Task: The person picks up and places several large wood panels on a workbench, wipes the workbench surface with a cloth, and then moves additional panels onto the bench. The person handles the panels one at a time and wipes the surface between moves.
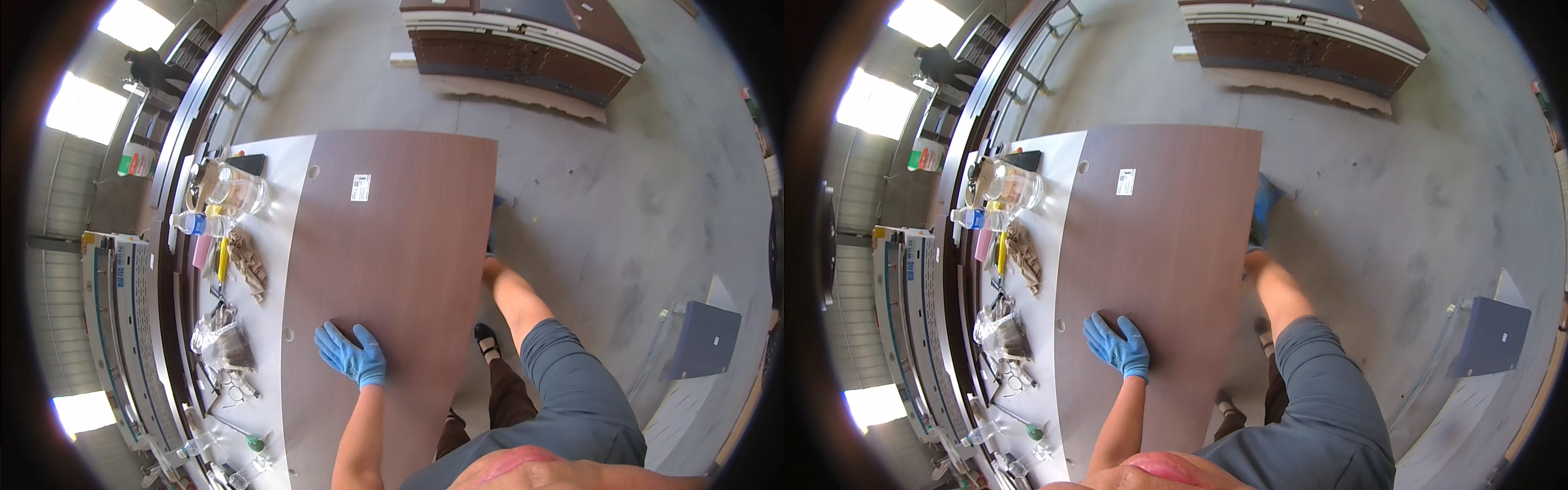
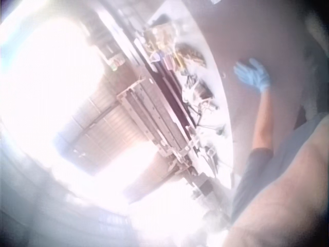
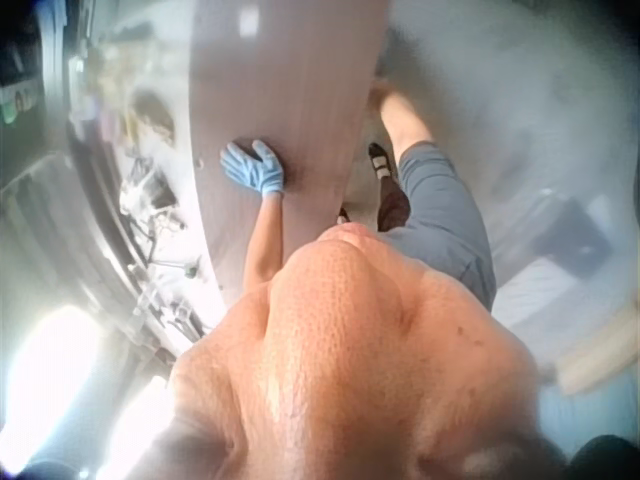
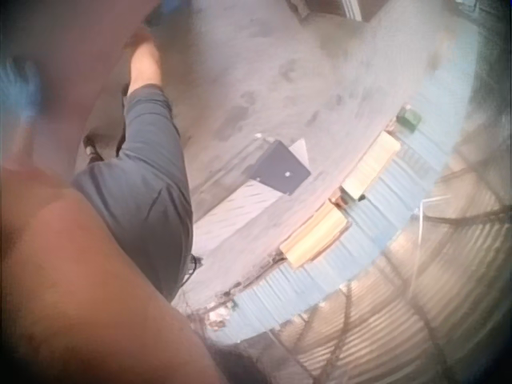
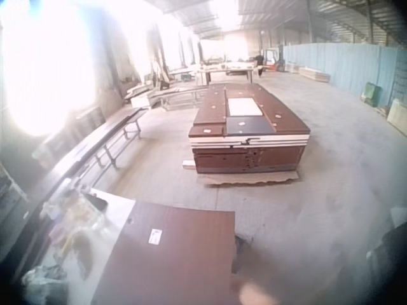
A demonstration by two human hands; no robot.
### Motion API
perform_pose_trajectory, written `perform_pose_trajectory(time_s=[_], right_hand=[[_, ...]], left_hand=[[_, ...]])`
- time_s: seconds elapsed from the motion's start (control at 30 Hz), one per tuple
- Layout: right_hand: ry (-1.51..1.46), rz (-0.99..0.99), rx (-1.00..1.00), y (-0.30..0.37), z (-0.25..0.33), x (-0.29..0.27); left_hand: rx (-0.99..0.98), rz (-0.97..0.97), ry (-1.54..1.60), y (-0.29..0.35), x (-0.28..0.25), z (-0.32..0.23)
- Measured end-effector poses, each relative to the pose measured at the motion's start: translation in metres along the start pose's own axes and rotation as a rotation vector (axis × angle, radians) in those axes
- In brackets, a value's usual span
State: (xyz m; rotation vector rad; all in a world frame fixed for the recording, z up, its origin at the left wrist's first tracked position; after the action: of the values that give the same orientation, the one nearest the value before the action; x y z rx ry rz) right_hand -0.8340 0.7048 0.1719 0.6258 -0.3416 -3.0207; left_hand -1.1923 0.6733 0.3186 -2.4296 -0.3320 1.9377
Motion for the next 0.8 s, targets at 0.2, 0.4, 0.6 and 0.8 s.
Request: perform_pose_trajectory(time_s=[0.2, 0.4, 0.6, 0.8], right_hand=[[0.199, -0.365, -0.060, 0.062, 0.031, -0.024], [0.223, -0.785, 0.061, 0.254, 0.078, -0.031], [-0.520, -0.487, 0.249, 0.376, 0.170, 0.118], [0.009, -0.188, -0.094, 0.397, 0.293, 0.256]], left_hand=[[-0.016, -0.035, 0.021, 0.004, -0.008, -0.004], [-0.002, -0.089, 0.174, 0.011, -0.026, 0.002], [0.489, 0.239, 1.068, 0.157, -0.085, 0.017], [-0.117, 0.543, 1.549, 0.271, -0.151, 0.152]])
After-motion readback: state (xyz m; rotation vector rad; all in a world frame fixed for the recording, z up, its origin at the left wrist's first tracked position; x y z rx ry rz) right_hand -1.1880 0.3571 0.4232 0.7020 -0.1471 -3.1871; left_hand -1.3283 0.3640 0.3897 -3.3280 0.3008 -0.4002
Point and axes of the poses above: each hand's wrist, its own y-axis away from the middle knuckle, its own x-axis out of the palm, z = x × y, the point moved 7 cm from there along -y, towards the middle knuckle, and after that the axes turned 1 degree about -z, right-handed, at the moved point
